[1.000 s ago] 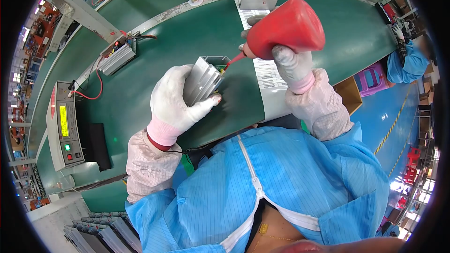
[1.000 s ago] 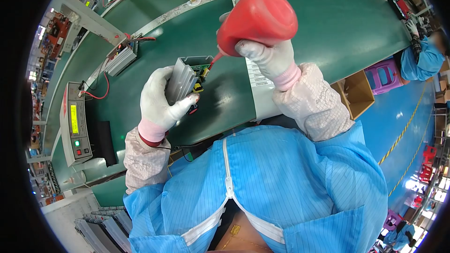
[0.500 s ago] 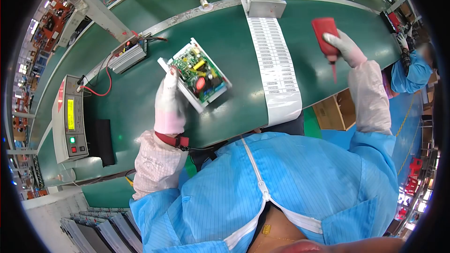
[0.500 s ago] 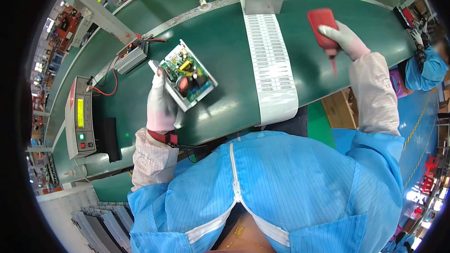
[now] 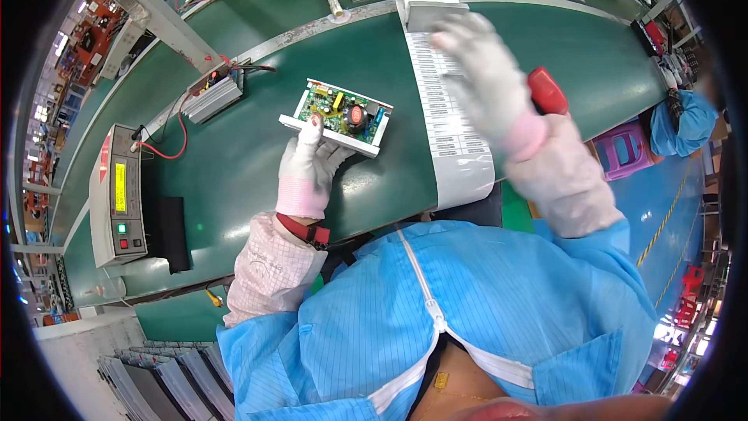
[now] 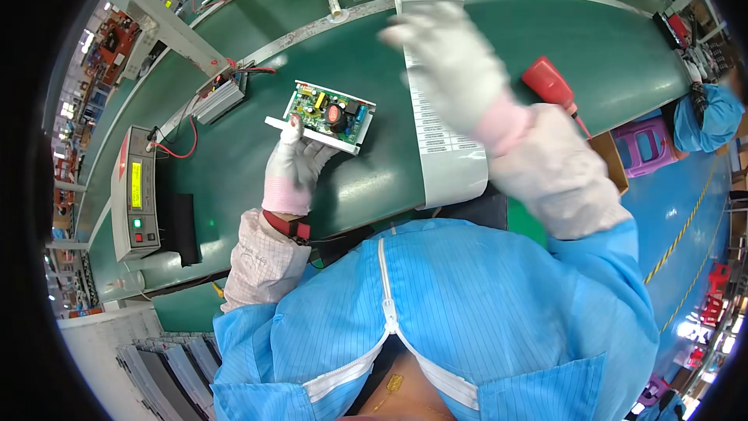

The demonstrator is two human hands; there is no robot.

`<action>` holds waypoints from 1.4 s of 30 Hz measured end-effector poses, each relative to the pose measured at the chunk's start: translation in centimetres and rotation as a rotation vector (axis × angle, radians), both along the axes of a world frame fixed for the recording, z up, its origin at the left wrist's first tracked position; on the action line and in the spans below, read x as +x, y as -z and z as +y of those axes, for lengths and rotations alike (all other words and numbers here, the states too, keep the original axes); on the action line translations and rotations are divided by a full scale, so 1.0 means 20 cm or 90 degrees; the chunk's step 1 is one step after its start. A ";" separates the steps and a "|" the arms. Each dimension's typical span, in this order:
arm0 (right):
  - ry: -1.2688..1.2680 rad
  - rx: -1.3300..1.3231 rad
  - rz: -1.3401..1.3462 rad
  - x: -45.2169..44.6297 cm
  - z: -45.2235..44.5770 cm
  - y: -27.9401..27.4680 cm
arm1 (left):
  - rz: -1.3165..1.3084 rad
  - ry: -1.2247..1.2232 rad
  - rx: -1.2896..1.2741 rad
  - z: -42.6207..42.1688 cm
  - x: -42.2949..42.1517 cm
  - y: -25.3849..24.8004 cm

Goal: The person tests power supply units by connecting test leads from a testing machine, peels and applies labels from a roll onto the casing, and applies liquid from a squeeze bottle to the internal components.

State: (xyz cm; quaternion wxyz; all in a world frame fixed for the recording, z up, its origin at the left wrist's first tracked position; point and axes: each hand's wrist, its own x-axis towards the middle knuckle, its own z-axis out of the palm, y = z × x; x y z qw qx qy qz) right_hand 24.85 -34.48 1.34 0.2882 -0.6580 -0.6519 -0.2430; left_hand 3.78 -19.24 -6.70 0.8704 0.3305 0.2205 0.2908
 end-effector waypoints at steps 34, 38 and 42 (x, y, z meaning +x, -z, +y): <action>-0.170 -0.381 0.517 -0.17 0.41 0.21 | 0.736 -0.046 1.360 0.95 -0.22 -0.38; -0.198 -0.369 0.544 -0.16 0.47 0.23 | 0.840 0.010 1.359 1.23 -0.15 -0.26; -0.185 -0.367 0.611 -0.14 0.53 0.19 | 0.858 0.126 1.290 1.37 -0.12 -0.17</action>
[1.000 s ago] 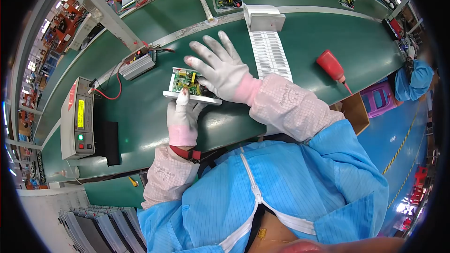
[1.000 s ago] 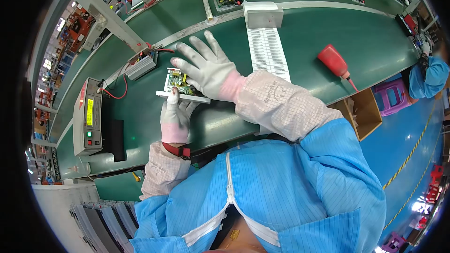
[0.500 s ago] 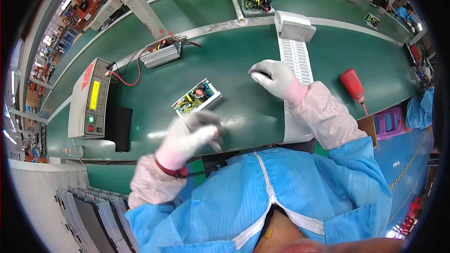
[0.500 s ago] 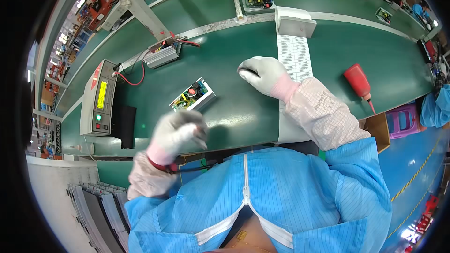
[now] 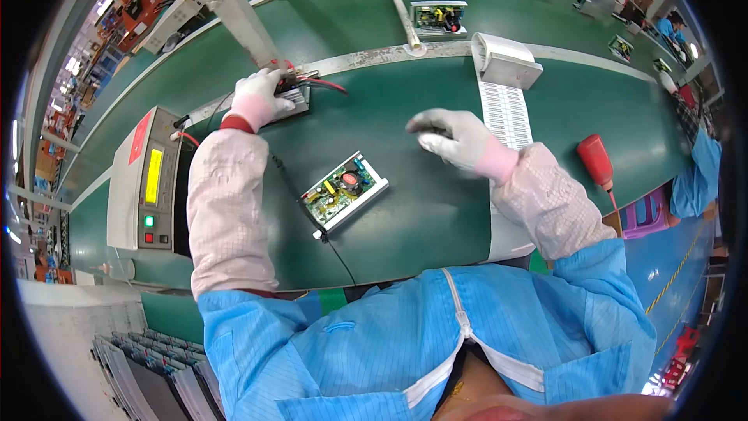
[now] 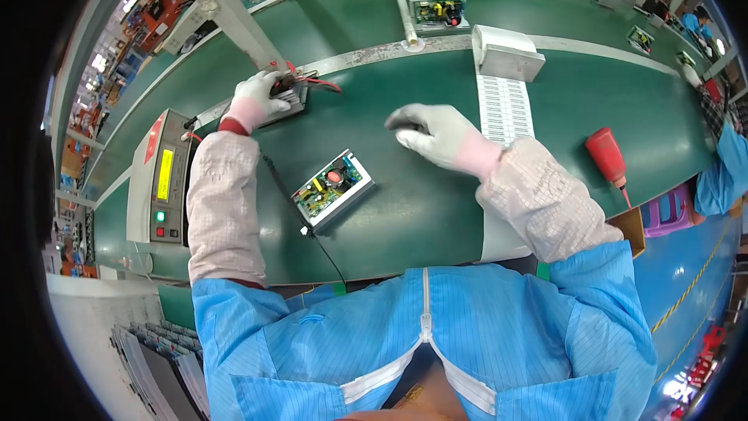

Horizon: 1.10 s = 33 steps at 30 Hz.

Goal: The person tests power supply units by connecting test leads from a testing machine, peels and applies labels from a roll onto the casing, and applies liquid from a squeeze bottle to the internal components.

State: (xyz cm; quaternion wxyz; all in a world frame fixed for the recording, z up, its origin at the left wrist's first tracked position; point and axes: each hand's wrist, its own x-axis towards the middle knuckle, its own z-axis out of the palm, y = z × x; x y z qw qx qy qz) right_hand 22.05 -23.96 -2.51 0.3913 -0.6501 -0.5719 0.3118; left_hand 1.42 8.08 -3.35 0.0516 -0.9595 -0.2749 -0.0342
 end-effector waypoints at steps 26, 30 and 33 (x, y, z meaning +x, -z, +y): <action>0.151 0.019 0.272 -0.13 0.45 0.27 | -0.181 -0.033 0.140 -0.49 -0.28 0.13; 0.188 0.007 0.464 -0.09 0.44 0.27 | -0.302 -0.146 0.110 -0.79 -0.35 -0.21; 0.187 0.040 0.356 -0.07 0.47 0.35 | -0.309 -0.162 0.241 -1.02 -0.53 -0.38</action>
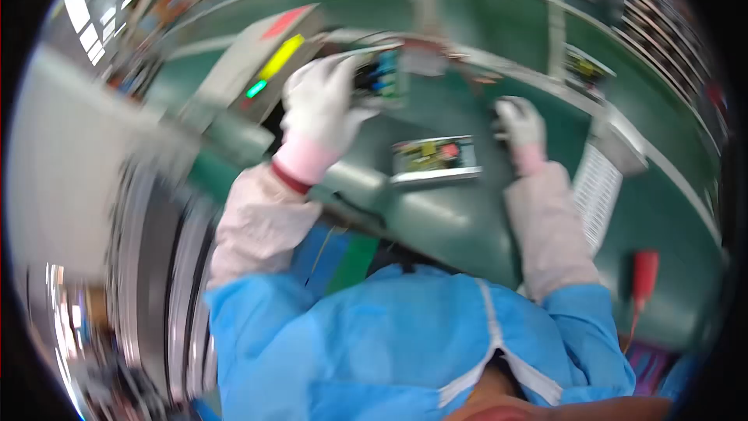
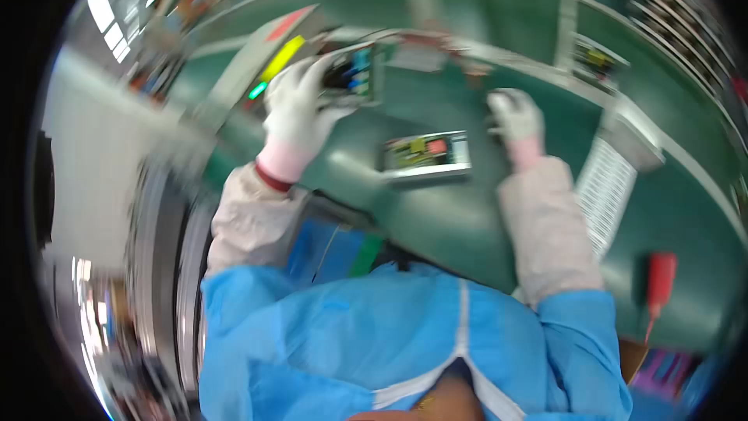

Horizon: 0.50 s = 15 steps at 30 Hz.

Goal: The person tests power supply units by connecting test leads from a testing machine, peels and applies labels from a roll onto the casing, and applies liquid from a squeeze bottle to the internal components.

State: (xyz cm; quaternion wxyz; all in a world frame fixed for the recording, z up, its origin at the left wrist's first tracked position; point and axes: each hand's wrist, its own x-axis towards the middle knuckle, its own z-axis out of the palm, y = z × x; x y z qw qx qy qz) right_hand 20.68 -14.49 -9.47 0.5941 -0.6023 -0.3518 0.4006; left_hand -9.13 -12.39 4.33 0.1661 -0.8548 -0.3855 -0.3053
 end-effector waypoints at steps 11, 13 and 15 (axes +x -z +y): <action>-0.048 0.109 0.002 0.05 0.04 0.08 | 0.145 -0.468 0.124 -0.80 -0.76 -0.46; -0.061 0.105 0.006 0.06 0.03 0.08 | 0.167 -0.527 0.122 -0.94 -0.96 -0.53; -0.058 0.111 0.006 0.07 0.05 0.09 | 0.190 -0.686 0.054 -1.12 -1.15 -0.60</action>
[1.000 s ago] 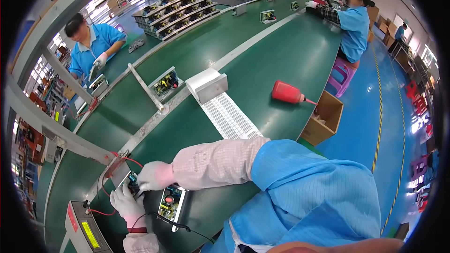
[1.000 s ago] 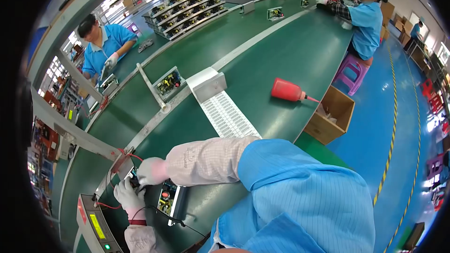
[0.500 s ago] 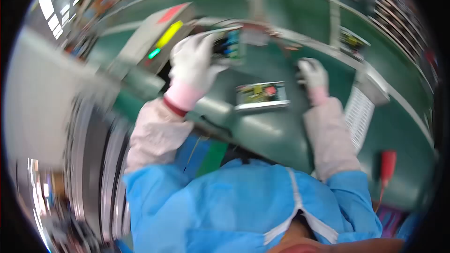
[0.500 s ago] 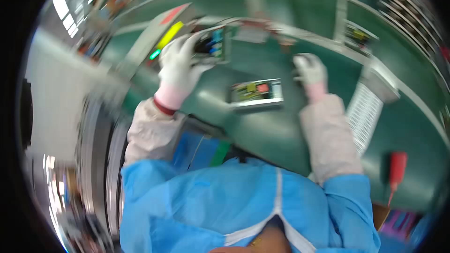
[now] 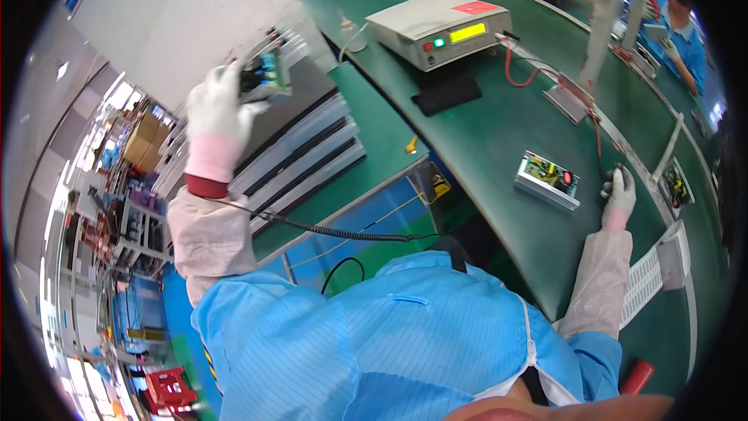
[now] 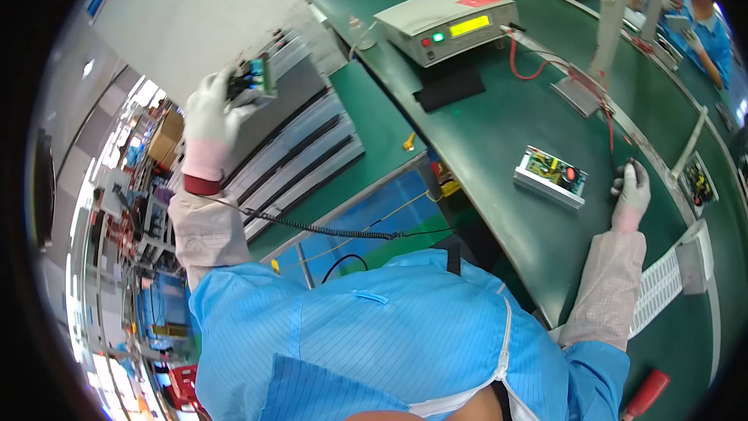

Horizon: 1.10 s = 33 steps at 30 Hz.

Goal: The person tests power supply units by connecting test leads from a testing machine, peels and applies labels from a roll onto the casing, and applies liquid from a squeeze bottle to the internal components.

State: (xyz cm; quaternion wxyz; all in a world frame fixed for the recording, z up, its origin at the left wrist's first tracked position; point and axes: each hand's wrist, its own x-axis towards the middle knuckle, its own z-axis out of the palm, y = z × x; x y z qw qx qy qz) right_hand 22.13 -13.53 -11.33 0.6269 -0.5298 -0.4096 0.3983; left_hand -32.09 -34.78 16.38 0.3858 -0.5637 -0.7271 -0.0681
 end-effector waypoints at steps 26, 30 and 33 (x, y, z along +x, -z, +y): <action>-0.062 0.022 -0.004 0.14 0.11 0.14 | -0.316 -0.369 -0.229 -0.86 -1.19 0.08; -0.071 0.026 -0.004 0.13 0.10 0.14 | -0.372 -0.396 -0.242 -0.83 -1.18 0.06; -0.070 0.024 -0.006 0.12 0.10 0.13 | -0.362 -0.429 -0.258 -0.82 -1.16 0.04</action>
